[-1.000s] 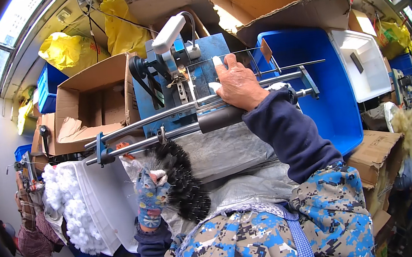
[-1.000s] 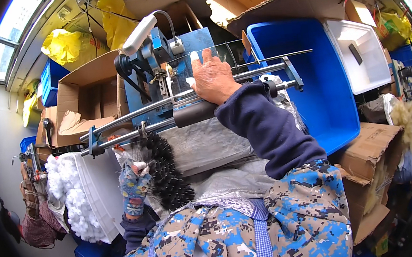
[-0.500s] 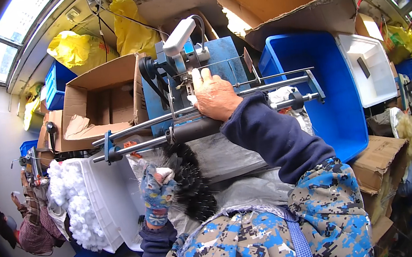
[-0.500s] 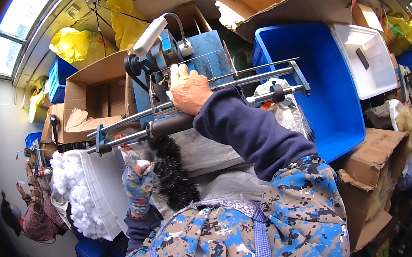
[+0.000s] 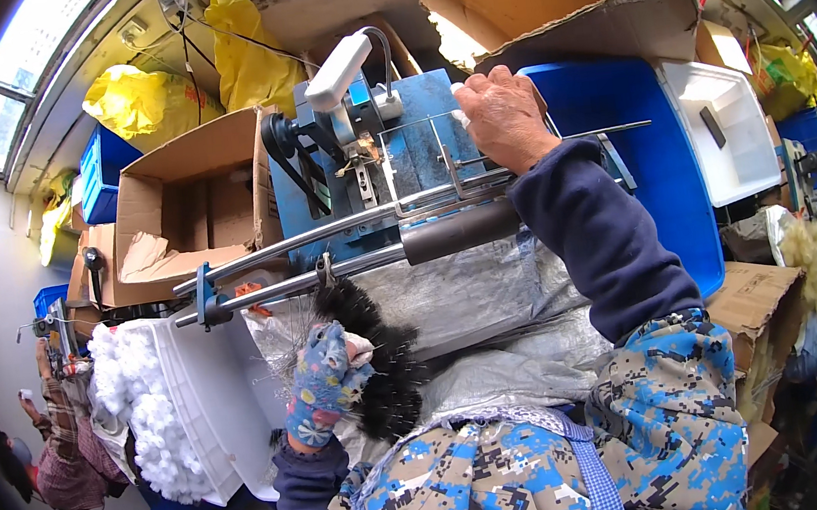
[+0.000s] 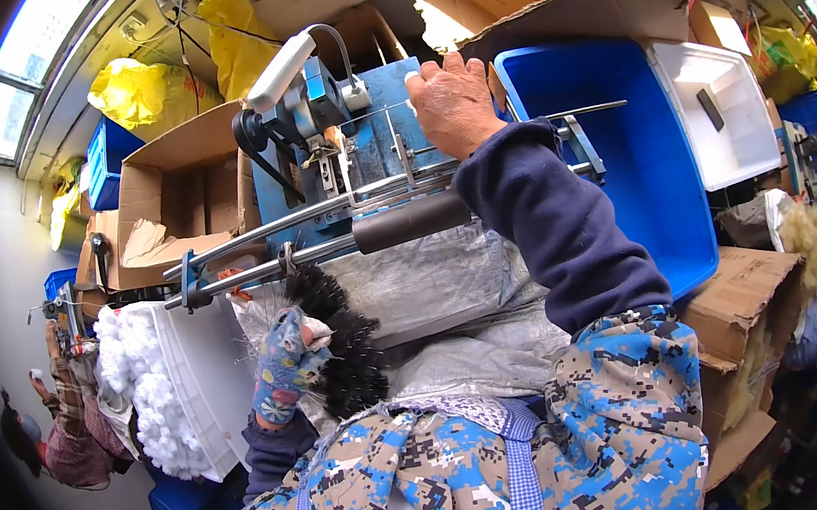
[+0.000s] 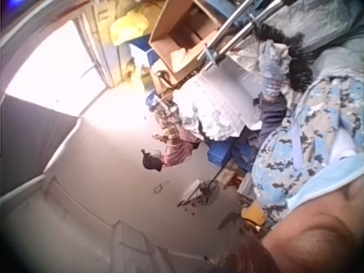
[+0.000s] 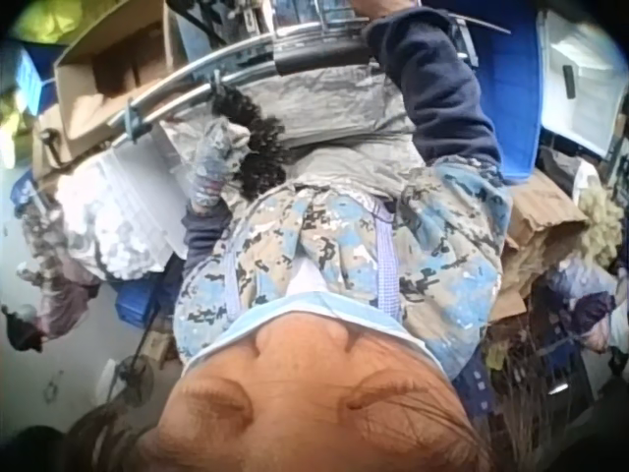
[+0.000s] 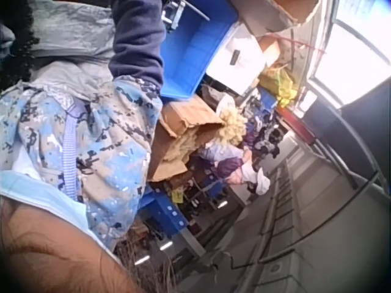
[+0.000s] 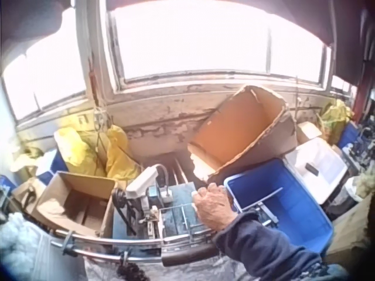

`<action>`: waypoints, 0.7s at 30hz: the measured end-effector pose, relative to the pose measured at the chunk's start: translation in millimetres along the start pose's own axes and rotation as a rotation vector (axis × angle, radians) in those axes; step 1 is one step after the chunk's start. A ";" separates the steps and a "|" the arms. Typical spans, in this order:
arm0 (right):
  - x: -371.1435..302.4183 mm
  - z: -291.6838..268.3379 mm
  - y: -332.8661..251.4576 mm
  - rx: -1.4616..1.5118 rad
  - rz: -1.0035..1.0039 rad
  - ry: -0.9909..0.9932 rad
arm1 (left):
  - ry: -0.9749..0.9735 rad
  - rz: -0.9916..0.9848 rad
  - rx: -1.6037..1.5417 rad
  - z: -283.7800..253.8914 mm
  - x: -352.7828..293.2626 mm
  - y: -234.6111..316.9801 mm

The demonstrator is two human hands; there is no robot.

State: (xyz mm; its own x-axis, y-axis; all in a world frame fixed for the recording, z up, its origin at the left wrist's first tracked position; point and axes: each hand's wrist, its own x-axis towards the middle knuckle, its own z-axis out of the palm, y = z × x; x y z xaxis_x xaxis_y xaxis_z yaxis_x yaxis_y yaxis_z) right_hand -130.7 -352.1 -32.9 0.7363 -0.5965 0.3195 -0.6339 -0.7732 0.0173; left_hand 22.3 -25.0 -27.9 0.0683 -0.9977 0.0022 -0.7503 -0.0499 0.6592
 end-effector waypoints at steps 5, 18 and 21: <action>-5.8 -13.1 1.0 -0.031 -0.122 -0.157 | 0.675 -0.259 -0.838 -9.2 -22.5 1.9; -132.2 -98.0 6.6 0.653 -0.224 -0.342 | 0.777 -0.157 -1.096 -28.7 -10.4 17.7; -153.1 -78.5 -27.6 0.625 -0.309 -0.476 | 0.616 -0.246 -0.973 -24.6 -4.7 28.3</action>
State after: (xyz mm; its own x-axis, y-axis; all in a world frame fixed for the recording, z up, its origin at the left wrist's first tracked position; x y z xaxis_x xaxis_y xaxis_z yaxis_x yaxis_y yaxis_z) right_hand -244.5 -222.5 -7.9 0.9651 -0.2572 -0.0494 -0.2431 -0.8097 -0.5340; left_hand 16.9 -20.5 9.3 0.6478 -0.7616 -0.0176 0.1265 0.0848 0.9883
